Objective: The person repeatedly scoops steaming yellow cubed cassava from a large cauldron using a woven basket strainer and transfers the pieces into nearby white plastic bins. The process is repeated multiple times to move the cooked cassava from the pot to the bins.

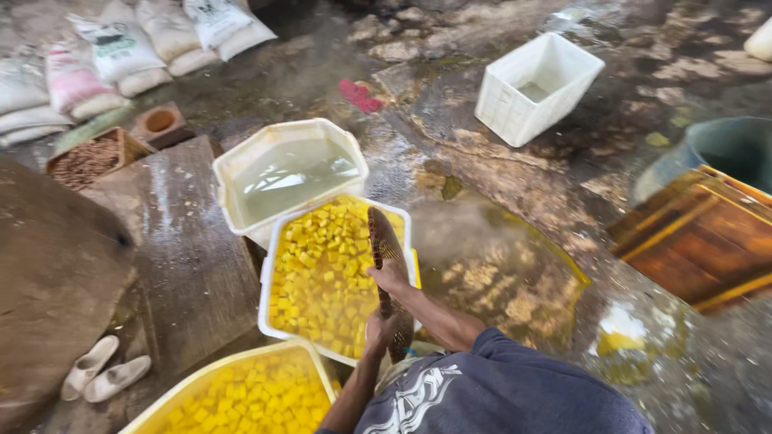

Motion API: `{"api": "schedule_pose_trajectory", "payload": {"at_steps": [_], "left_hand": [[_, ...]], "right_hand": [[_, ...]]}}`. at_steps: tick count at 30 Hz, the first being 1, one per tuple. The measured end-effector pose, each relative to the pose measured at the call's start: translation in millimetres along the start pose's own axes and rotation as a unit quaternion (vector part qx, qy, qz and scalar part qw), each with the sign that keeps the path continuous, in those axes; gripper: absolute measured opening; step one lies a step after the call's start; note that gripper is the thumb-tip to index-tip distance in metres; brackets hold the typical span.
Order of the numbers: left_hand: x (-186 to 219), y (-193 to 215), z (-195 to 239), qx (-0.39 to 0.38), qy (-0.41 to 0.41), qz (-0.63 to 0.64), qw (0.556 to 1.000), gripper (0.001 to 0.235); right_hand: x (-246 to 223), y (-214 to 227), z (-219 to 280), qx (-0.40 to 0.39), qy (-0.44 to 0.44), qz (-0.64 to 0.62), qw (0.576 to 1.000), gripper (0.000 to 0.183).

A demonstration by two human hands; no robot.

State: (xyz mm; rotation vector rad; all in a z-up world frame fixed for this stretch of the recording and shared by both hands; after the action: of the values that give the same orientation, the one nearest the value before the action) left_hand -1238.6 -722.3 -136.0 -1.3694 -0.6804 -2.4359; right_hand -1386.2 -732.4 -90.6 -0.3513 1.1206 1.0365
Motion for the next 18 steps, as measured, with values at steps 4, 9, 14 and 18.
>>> {"api": "schedule_pose_trajectory", "payload": {"at_steps": [4, 9, 14, 18], "left_hand": [[-5.3, 38.1, -19.0, 0.061, -0.026, 0.267, 0.961, 0.021], [-30.0, 82.8, -13.7, 0.085, 0.004, 0.406, 0.91, 0.024], [-63.2, 100.8, 17.1, 0.108, 0.021, 0.562, 0.82, 0.034], [-84.6, 104.3, 42.4, 0.134, -0.015, 0.681, 0.72, 0.033]], "right_hand": [[-45.5, -8.8, -24.2, -0.064, 0.098, 0.119, 0.986, 0.042], [-47.8, 2.6, -30.4, -0.223, 0.124, 0.022, 0.967, 0.047], [8.4, 34.0, -21.6, -0.224, 0.043, -0.096, 0.969, 0.046], [11.0, 53.8, -4.7, -0.19, 0.056, -0.146, 0.969, 0.043]]}}
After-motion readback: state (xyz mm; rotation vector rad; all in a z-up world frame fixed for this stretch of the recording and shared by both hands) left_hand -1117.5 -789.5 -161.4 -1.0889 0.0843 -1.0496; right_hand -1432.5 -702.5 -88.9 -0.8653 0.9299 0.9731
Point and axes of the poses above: each hand's wrist, its own z-axis away from the middle knuckle, its own y-axis out of the back of the hand, x = y × z, the point moved 5 cm from there along -z, towards the middle knuckle, and after that the axes turned 9 degrees about -x, right-handed, at the moved point
